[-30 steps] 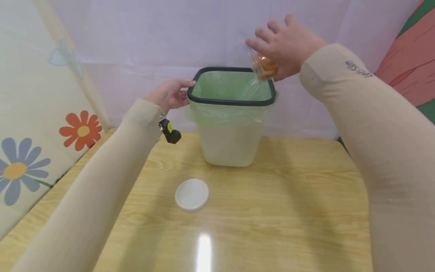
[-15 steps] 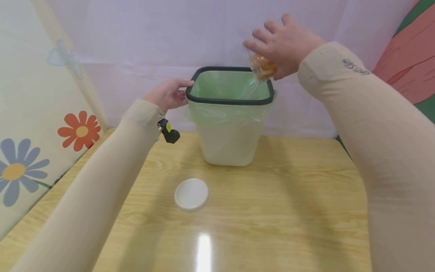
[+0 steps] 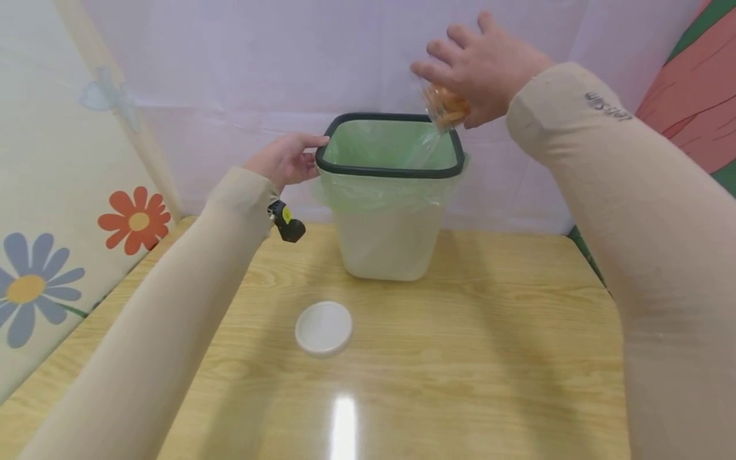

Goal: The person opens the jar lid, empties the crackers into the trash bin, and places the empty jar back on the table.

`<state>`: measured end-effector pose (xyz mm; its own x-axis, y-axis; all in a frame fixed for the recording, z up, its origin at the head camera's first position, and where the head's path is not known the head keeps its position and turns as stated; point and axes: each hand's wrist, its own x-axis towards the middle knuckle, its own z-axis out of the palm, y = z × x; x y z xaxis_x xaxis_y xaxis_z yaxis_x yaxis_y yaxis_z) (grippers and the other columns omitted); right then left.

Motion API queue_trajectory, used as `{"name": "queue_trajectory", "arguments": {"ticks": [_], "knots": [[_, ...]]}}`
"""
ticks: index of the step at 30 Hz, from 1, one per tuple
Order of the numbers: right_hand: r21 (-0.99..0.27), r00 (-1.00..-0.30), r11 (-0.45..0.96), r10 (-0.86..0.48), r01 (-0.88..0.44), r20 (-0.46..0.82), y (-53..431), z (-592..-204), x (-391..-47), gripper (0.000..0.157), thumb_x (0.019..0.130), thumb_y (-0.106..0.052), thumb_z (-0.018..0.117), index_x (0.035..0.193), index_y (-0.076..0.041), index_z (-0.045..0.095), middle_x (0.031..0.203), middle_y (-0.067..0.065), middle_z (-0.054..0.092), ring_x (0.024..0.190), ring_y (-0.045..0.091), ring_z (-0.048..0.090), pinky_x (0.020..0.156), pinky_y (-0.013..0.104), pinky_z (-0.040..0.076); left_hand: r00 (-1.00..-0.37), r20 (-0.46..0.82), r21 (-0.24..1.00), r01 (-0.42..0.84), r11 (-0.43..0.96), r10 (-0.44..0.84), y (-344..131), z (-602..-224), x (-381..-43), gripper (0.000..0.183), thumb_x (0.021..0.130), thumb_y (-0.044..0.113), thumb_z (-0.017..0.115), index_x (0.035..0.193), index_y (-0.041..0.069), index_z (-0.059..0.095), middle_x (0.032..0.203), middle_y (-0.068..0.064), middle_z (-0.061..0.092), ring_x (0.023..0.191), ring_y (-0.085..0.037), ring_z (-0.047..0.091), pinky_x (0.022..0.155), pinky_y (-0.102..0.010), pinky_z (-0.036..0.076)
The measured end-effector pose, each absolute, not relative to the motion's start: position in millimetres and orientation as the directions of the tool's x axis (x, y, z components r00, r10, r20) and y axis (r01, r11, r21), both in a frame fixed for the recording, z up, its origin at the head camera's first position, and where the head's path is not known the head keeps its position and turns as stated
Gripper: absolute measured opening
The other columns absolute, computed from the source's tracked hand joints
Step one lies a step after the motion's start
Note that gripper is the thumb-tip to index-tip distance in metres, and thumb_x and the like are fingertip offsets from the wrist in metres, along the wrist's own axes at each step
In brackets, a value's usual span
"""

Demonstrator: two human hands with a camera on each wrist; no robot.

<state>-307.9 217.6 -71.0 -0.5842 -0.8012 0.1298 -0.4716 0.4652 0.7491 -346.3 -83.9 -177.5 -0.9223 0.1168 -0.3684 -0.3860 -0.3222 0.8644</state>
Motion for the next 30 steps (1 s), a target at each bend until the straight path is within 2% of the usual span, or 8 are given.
{"name": "queue_trajectory", "arguments": {"ticks": [9,16,22,30], "knots": [[0.775,-0.633,0.452,-0.769,-0.441,0.088,217.4,-68.5,-310.9,0.111,0.066,-0.026,0.09,0.15,-0.002,0.022,0.143,0.033,0.028,0.128,0.052,0.026,0.102,0.07,0.027,-0.923,-0.371,0.864,-0.384,-0.326,0.103,-83.1,-175.6,-346.8,0.043,0.097,0.005,0.058,0.137,0.014,0.044,0.097,-0.006,0.051,0.073,-0.011,0.05,0.053,-0.02,0.048],[0.781,-0.611,0.435,-0.787,-0.448,0.088,221.8,-70.7,-310.8,0.112,0.064,-0.027,0.092,0.149,-0.002,0.023,0.142,0.032,0.03,0.125,0.052,0.029,0.099,0.069,0.03,-0.917,-0.382,0.862,-0.399,-0.313,0.119,-81.5,-175.5,-346.5,0.045,0.098,0.007,0.057,0.139,0.017,0.041,0.097,-0.006,0.049,0.072,-0.011,0.049,0.053,-0.02,0.047],[0.792,-0.573,0.401,-0.816,-0.46,0.081,220.2,-69.3,-309.3,0.111,0.062,-0.025,0.092,0.148,-0.003,0.026,0.142,0.031,0.032,0.126,0.051,0.03,0.098,0.068,0.032,-0.922,-0.371,0.865,-0.387,-0.32,0.112,-82.8,-176.1,-345.7,0.039,0.097,0.006,0.058,0.134,0.014,0.044,0.096,-0.006,0.049,0.069,-0.011,0.048,0.052,-0.02,0.046],[0.786,-0.591,0.412,-0.803,-0.461,0.074,218.9,-68.7,-308.3,0.109,0.065,-0.023,0.091,0.149,-0.003,0.025,0.143,0.031,0.031,0.127,0.051,0.028,0.101,0.069,0.029,-0.92,-0.377,0.862,-0.391,-0.321,0.108,-82.9,-175.8,-347.1,0.034,0.097,0.007,0.058,0.128,0.013,0.047,0.097,-0.006,0.049,0.069,-0.012,0.048,0.051,-0.02,0.046]]}}
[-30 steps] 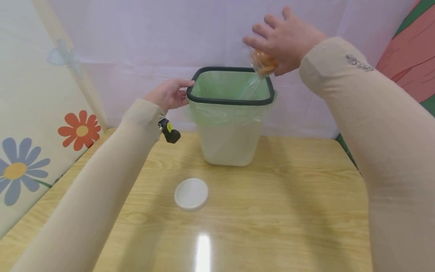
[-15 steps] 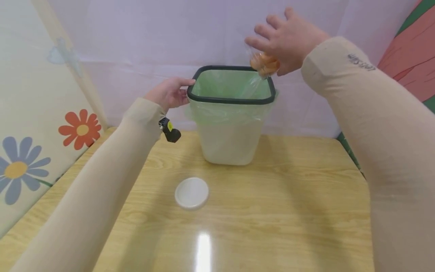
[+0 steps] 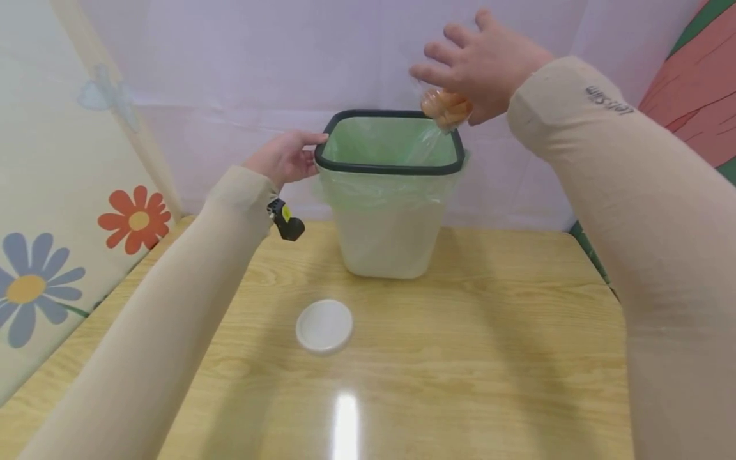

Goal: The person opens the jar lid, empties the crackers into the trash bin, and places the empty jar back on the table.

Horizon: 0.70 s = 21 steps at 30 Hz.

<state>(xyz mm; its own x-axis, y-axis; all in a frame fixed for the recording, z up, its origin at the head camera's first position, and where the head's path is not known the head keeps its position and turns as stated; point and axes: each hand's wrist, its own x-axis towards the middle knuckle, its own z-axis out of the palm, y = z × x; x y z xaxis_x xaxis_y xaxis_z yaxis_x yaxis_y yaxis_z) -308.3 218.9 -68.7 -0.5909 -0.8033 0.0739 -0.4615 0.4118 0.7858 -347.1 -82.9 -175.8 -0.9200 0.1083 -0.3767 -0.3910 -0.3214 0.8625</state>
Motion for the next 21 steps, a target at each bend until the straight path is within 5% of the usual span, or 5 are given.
{"name": "queue_trajectory", "arguments": {"ticks": [21], "knots": [[0.813,-0.57,0.365,-0.82,-0.453,0.051,216.2,-69.1,-309.2,0.111,0.062,-0.022,0.093,0.149,-0.004,0.025,0.142,0.03,0.031,0.128,0.051,0.028,0.1,0.069,0.03,-0.922,-0.367,0.857,-0.388,-0.338,0.127,-84.4,-177.7,-346.3,0.027,0.098,0.005,0.057,0.123,0.01,0.048,0.098,-0.006,0.05,0.076,-0.012,0.048,0.054,-0.02,0.048]]}}
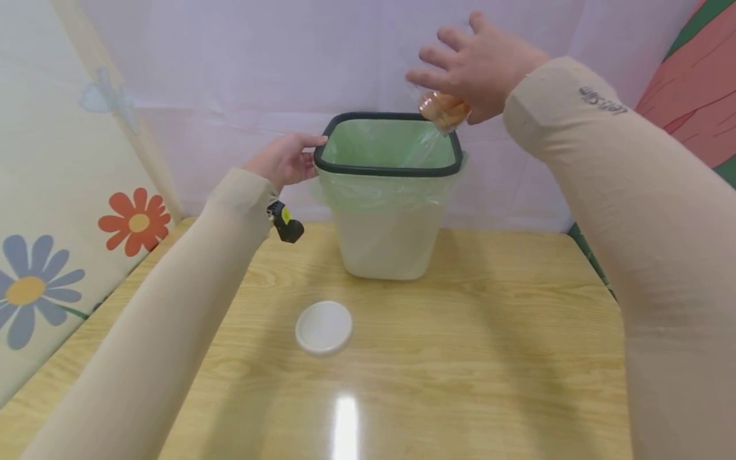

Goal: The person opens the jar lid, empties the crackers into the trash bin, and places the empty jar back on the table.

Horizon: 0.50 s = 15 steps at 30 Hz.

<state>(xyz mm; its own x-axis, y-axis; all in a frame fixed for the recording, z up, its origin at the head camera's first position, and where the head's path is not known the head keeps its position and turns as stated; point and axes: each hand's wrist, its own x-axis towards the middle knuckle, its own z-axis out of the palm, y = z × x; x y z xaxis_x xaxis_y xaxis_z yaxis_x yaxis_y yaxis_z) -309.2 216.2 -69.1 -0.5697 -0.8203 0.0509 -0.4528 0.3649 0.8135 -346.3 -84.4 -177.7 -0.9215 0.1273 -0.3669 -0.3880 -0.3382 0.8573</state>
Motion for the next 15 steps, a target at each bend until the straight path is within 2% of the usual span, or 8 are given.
{"name": "queue_trajectory", "arguments": {"ticks": [8,15], "knots": [[0.83,-0.571,0.345,-0.82,-0.439,0.039,218.3,-68.3,-309.3,0.112,0.062,-0.023,0.093,0.149,-0.005,0.025,0.142,0.03,0.03,0.128,0.05,0.027,0.1,0.069,0.03,-0.927,-0.354,0.866,-0.375,-0.329,0.124,-82.8,-178.5,-347.4,0.044,0.098,0.006,0.057,0.139,0.013,0.042,0.102,-0.006,0.047,0.076,-0.012,0.047,0.055,-0.019,0.048],[0.847,-0.538,0.309,-0.842,-0.432,0.032,214.2,-68.1,-309.4,0.112,0.06,-0.026,0.094,0.148,-0.005,0.027,0.142,0.029,0.032,0.128,0.049,0.028,0.099,0.068,0.032,-0.931,-0.345,0.869,-0.366,-0.332,0.122,-86.0,-179.3,-347.3,0.045,0.098,0.006,0.056,0.14,0.012,0.042,0.104,-0.006,0.048,0.077,-0.011,0.047,0.054,-0.019,0.048]]}}
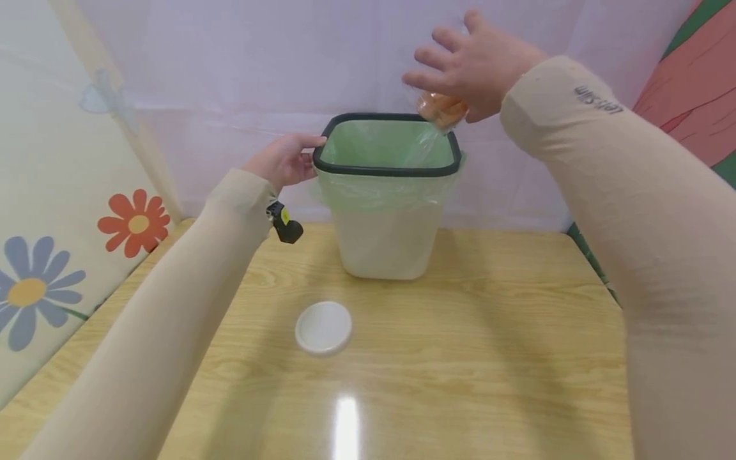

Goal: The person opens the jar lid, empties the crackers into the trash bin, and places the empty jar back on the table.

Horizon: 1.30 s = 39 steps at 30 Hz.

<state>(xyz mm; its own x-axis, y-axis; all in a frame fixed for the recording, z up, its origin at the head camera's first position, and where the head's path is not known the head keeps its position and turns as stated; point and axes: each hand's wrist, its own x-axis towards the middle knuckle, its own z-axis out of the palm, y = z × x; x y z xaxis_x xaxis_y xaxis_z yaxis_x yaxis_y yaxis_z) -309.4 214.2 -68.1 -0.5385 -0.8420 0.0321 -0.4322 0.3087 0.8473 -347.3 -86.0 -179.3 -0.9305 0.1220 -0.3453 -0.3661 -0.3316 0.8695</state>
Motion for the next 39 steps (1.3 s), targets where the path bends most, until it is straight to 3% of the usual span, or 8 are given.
{"name": "queue_trajectory", "arguments": {"ticks": [39], "knots": [[0.855,-0.574,0.286,-0.819,-0.433,-0.016,205,-71,-312,0.108,0.064,-0.022,0.091,0.149,-0.007,0.027,0.145,0.029,0.031,0.13,0.052,0.027,0.102,0.071,0.025,-0.93,-0.344,0.872,-0.368,-0.322,0.131,-85,-180,-349,0.044,0.099,0.007,0.055,0.139,0.012,0.041,0.098,-0.007,0.046,0.068,-0.011,0.044,0.051,-0.018,0.045]]}}
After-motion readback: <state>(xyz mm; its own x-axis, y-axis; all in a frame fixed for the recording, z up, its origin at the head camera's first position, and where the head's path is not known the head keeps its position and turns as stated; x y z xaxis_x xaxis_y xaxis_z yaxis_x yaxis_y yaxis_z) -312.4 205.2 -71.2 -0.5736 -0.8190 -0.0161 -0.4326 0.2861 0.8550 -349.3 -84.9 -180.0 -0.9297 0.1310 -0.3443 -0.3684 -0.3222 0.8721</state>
